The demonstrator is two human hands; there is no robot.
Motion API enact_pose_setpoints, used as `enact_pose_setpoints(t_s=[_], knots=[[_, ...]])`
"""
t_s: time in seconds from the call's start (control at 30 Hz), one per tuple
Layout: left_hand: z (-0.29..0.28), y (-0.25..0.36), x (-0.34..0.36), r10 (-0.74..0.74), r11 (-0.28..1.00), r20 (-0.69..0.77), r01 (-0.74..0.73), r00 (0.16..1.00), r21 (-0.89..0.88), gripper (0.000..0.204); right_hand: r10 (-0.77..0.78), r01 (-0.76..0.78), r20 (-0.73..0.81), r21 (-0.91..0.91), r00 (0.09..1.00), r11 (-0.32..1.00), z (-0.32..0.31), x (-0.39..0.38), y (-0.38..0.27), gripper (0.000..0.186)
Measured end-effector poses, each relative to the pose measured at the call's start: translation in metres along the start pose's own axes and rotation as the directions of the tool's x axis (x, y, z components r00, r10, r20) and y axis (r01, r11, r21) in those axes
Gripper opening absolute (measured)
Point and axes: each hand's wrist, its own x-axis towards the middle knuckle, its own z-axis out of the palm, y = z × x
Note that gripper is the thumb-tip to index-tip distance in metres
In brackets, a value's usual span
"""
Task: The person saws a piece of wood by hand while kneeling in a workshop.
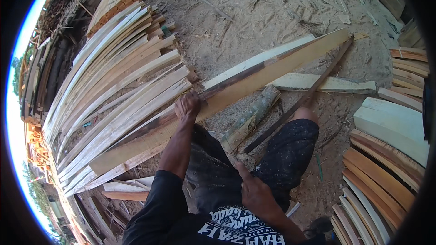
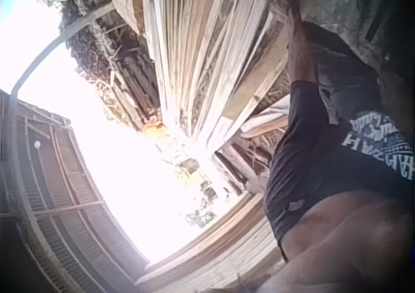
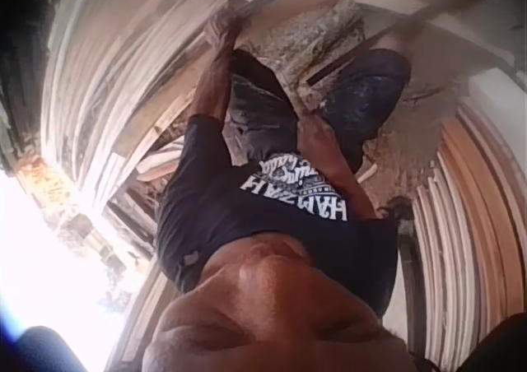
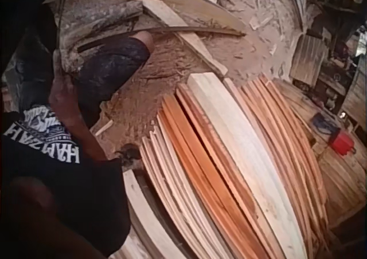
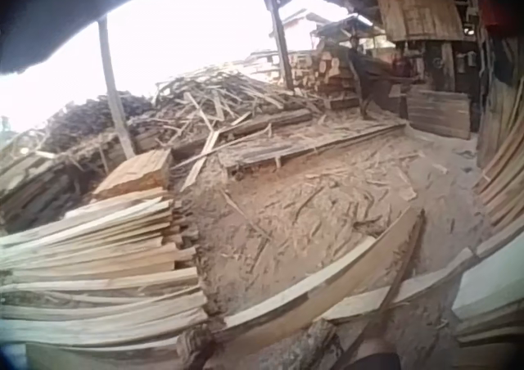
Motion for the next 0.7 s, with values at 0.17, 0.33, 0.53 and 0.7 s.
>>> enact_pose_setpoints(t_s=[0.17,0.33,0.53,0.7], knots=[[-0.006,-0.001,-0.003,0.015,1.000,-0.058,-0.014,0.998,0.026,0.054,-0.126,0.120,-0.078,-0.076,0.989,0.990,0.004,0.053,0.001,0.076],[-0.012,0.014,-0.008,0.038,0.998,-0.031,-0.036,0.999,0.042,0.052,-0.083,0.083,-0.118,-0.006,0.990,0.997,0.030,0.175,0.001,0.067],[-0.011,0.007,0.001,-0.046,0.998,0.051,0.044,0.998,0.045,0.053,-0.084,0.086,-0.074,0.026,0.994,0.996,-0.002,-0.035,0.002,0.077],[-0.017,0.026,-0.003,0.043,0.998,0.002,-0.043,0.999,0.044,0.053,-0.194,0.198,-0.216,-0.004,0.957,0.980,0.034,0.167,0.023,0.073]])
